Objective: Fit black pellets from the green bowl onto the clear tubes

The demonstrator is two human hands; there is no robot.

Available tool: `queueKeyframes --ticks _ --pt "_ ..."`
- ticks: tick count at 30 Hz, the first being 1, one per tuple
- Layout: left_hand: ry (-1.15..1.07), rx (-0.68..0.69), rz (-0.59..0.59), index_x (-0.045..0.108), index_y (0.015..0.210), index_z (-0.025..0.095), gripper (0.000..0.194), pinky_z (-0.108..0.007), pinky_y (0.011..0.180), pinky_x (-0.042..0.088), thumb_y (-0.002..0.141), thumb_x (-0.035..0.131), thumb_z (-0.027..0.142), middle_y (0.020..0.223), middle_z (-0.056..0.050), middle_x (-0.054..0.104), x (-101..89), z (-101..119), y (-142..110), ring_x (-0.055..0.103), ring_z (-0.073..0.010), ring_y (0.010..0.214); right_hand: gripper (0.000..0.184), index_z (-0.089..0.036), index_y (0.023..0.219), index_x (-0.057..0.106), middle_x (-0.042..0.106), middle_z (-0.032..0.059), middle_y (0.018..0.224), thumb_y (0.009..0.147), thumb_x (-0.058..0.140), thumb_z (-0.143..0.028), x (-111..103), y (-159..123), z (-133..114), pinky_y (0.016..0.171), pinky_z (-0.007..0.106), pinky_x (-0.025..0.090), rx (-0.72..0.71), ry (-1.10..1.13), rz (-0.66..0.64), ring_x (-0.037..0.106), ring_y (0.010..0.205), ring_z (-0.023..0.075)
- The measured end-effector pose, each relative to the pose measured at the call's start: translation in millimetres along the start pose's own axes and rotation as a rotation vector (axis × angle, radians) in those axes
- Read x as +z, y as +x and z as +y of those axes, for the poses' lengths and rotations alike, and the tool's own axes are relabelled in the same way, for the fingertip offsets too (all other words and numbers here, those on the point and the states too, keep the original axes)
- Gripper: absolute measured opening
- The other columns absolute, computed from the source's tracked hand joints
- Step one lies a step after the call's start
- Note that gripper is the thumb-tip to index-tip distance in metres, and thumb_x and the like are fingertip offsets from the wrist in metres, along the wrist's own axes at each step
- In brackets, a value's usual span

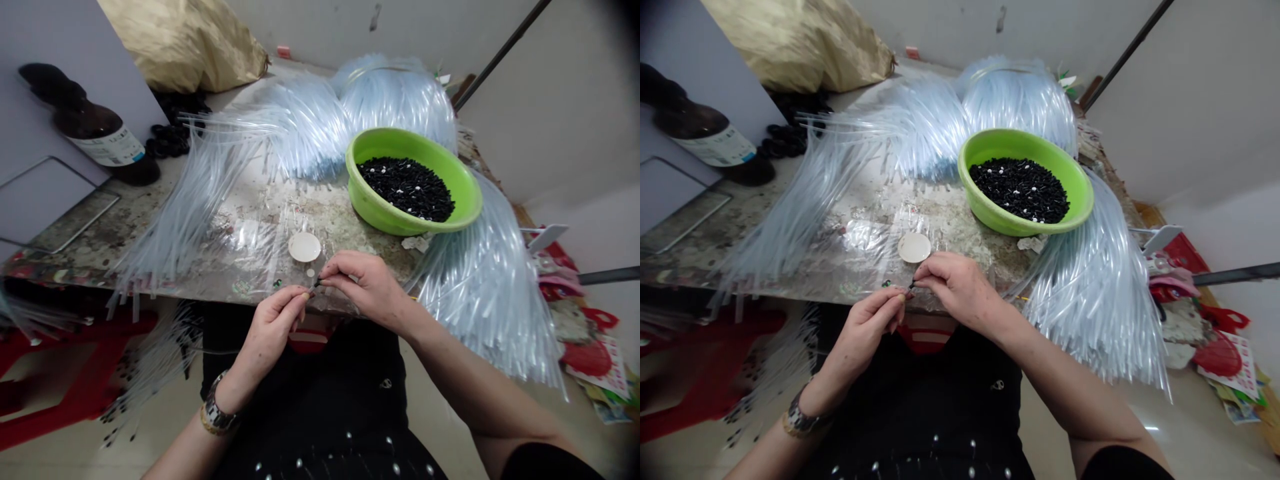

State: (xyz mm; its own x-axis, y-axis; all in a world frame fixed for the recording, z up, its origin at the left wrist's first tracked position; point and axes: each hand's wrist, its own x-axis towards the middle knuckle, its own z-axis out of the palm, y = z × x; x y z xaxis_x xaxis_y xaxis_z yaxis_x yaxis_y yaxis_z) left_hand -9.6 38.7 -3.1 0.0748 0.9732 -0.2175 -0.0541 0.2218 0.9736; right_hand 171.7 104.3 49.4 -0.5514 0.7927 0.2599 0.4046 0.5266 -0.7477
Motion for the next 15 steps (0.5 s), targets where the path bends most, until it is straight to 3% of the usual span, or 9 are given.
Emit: queueKeyframes --ticks 15 --pt "0.114 0.060 0.027 0.069 0.085 0.018 0.017 -0.023 0.055 0.039 0.089 0.058 0.030 0.062 0.004 0.052 -2.0 -2.5 -1.2 0.045 -0.0109 0.055 0.011 -0.015 0.081 0.062 0.063 0.0027 0.079 0.089 0.058 -0.008 0.2 -3.9 -7.8 0.070 0.024 0.043 -0.010 -0.110 -0.073 0.059 0.077 0.0143"
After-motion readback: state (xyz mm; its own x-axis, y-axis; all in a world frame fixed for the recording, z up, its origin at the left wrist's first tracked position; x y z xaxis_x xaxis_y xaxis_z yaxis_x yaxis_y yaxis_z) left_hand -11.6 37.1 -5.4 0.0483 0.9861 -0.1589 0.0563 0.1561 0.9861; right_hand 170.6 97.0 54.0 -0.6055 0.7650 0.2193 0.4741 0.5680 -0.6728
